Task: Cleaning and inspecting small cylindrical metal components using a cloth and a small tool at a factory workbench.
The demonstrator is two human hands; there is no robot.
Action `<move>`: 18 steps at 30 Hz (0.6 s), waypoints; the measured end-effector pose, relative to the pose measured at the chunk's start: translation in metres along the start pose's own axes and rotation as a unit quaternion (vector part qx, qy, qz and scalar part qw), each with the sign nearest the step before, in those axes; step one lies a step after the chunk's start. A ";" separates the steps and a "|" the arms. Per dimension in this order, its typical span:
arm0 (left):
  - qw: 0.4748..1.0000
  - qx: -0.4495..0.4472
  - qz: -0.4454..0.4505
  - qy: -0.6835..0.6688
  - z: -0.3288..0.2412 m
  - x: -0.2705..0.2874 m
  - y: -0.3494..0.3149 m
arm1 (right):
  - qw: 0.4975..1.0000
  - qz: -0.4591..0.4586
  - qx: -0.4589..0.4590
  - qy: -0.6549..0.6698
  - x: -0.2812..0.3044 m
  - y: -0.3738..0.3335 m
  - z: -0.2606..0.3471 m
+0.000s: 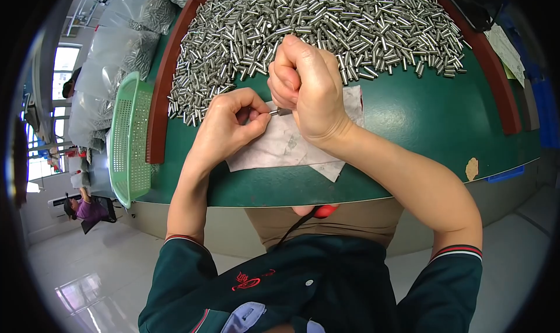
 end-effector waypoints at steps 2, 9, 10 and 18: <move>1.000 -0.006 0.001 0.001 0.000 -0.002 0.001 | 1.000 -0.002 0.002 -0.005 0.000 -0.001 0.001; 0.999 -0.033 -0.009 0.012 -0.002 -0.001 0.000 | 0.998 0.003 0.031 -0.049 -0.007 -0.004 -0.003; 0.999 -0.033 -0.010 0.010 -0.002 -0.002 0.001 | 0.995 -0.007 0.040 -0.092 -0.009 -0.006 -0.004; 0.999 -0.025 -0.029 -0.039 0.002 0.007 0.002 | 0.993 -0.020 0.026 -0.111 -0.008 -0.004 -0.003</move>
Point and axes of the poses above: each hand's wrist, its own y-axis towards the middle knuckle, its own x-axis out of the back of the hand, z = x × y, the point moved 3 cm from there along y, towards the middle knuckle, and after that the axes turned 1 degree about -z, right-handed, at the moved point
